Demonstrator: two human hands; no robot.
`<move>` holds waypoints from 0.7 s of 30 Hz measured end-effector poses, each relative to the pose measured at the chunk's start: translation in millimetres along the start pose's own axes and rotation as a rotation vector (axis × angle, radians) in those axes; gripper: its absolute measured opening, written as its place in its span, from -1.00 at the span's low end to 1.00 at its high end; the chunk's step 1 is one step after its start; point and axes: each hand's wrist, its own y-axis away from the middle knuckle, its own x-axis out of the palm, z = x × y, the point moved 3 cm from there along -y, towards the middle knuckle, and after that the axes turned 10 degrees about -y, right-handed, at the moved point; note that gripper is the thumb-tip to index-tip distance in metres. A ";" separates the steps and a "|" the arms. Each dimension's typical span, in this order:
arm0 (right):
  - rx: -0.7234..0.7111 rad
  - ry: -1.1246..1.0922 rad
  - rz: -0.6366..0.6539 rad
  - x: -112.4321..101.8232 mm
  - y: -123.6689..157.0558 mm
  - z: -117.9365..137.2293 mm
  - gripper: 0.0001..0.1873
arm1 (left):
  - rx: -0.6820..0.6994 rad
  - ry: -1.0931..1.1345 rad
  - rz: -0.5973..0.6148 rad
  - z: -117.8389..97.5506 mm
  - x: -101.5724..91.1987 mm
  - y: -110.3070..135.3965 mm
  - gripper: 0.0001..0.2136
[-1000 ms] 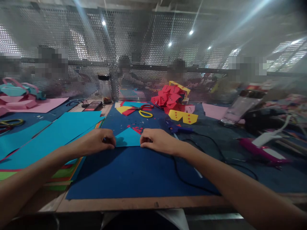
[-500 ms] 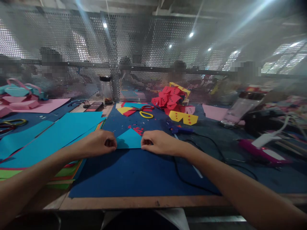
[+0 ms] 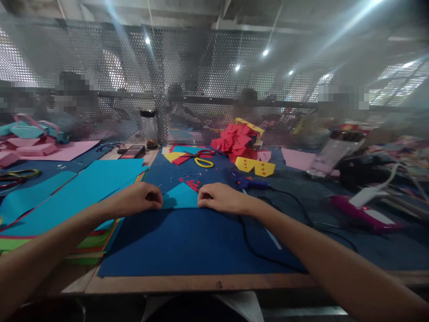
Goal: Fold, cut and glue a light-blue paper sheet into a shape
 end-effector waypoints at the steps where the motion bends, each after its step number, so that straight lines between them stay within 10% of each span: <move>1: 0.014 -0.006 -0.001 0.2 -0.7 -1.3 -0.86 | 0.000 -0.006 -0.001 -0.3 -0.4 -0.2 -0.83; 21: -0.151 0.017 -0.005 1.6 2.1 3.6 -0.91 | 0.041 -0.108 -0.046 -4.0 -2.8 2.5 -0.85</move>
